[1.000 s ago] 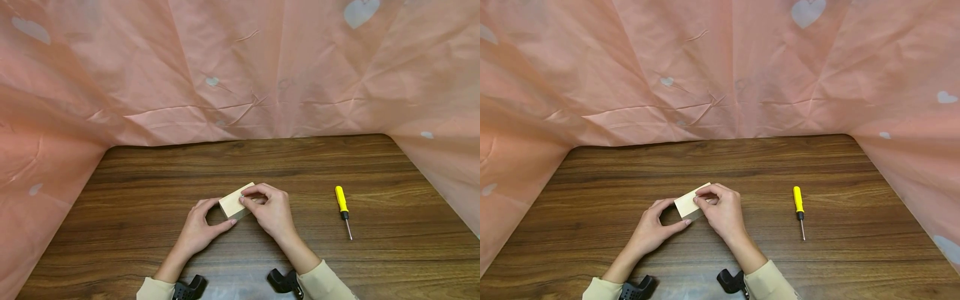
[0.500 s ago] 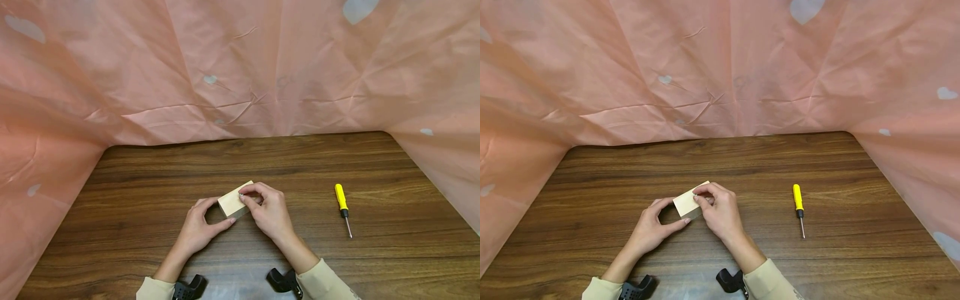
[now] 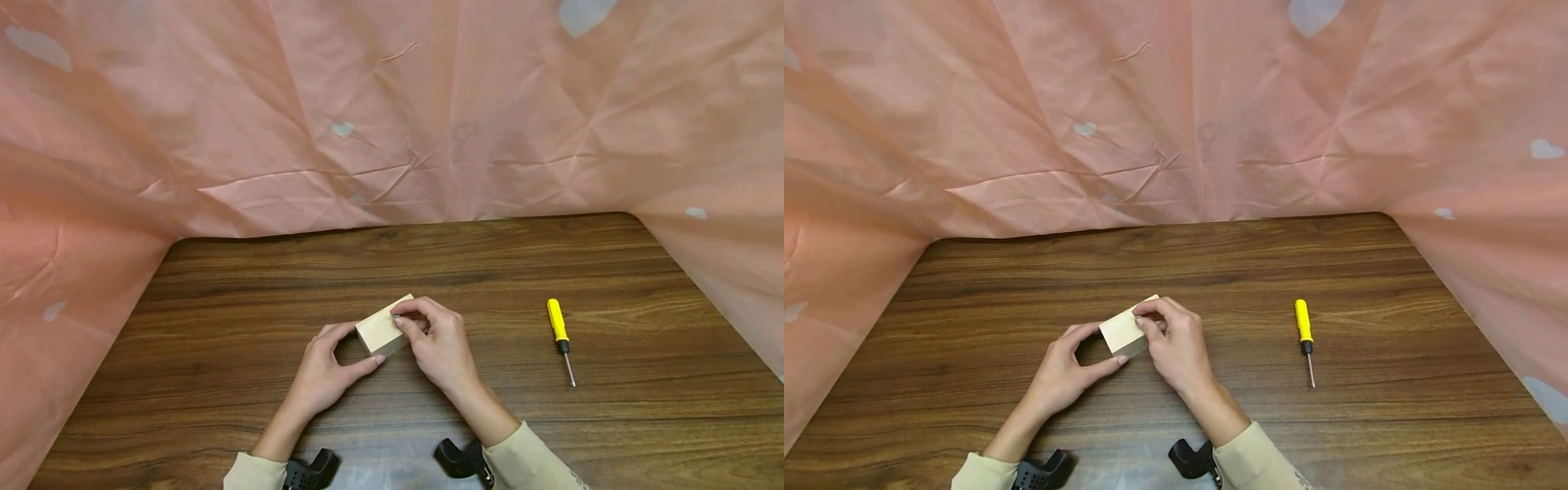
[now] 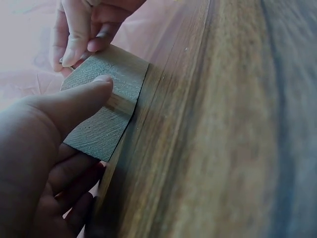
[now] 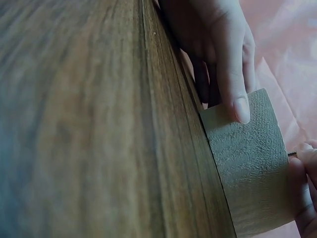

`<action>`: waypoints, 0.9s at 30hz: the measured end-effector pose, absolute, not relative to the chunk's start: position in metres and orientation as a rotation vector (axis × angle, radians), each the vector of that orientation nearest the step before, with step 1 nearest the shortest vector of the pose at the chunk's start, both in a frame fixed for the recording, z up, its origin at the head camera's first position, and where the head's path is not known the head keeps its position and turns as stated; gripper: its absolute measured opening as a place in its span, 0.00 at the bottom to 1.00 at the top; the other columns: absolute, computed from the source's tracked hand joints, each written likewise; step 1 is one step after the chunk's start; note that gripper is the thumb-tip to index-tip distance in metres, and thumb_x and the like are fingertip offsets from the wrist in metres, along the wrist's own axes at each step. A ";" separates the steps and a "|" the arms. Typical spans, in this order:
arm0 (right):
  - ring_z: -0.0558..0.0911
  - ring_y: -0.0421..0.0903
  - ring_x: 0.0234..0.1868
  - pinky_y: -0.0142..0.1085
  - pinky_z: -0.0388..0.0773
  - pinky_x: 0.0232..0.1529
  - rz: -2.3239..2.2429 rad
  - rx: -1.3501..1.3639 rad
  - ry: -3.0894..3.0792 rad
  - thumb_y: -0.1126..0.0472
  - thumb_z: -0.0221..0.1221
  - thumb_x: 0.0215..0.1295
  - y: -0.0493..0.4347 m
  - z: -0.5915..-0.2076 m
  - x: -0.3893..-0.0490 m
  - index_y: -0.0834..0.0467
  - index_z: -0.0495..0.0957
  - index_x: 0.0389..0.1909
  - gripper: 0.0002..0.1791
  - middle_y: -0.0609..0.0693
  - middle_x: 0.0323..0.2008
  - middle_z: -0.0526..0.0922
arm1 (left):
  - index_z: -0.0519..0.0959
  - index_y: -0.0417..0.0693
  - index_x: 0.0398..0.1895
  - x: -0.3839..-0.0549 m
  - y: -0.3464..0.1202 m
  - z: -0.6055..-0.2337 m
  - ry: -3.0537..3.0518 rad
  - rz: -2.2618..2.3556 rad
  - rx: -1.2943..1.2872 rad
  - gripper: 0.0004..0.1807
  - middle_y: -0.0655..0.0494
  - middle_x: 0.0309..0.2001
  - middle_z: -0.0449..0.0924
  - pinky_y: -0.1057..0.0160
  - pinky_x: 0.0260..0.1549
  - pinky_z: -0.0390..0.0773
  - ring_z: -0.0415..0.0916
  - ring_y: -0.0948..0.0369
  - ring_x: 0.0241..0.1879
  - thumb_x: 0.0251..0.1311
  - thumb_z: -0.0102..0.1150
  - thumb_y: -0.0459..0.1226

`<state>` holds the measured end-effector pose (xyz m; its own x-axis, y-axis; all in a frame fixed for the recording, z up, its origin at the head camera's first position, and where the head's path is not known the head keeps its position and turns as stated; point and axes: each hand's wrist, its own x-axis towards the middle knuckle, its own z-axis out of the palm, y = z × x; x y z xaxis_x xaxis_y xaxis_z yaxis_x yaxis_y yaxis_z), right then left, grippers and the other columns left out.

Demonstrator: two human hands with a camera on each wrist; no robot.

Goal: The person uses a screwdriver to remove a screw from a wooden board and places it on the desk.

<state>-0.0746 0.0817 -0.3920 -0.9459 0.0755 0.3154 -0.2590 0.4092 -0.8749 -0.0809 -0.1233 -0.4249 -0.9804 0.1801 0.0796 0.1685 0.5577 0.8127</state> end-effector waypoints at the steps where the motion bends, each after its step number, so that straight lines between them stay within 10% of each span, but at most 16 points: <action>1: 0.79 0.36 0.27 0.29 0.76 0.30 1.547 0.153 -2.362 0.68 0.72 0.66 0.082 -0.392 -0.074 0.54 0.90 0.40 0.07 0.48 0.38 0.92 | 0.87 0.54 0.60 -0.081 -0.123 -0.425 2.760 1.439 0.311 0.30 0.56 0.56 0.87 0.43 0.66 0.73 0.81 0.55 0.61 0.53 0.85 0.47; 27: 0.84 0.37 0.25 0.30 0.81 0.28 1.548 0.136 -2.327 0.66 0.79 0.58 0.083 -0.395 -0.078 0.55 0.90 0.36 0.09 0.49 0.34 0.92 | 0.86 0.52 0.63 -0.080 -0.121 -0.426 2.735 1.460 0.302 0.31 0.54 0.58 0.86 0.40 0.71 0.71 0.78 0.50 0.66 0.55 0.84 0.47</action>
<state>-0.0776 0.0825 -0.3946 -0.9369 0.1082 0.3323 -0.2647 0.4011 -0.8770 -0.0798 -0.1211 -0.4259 -0.9809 0.1826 0.0674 0.1576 0.5420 0.8255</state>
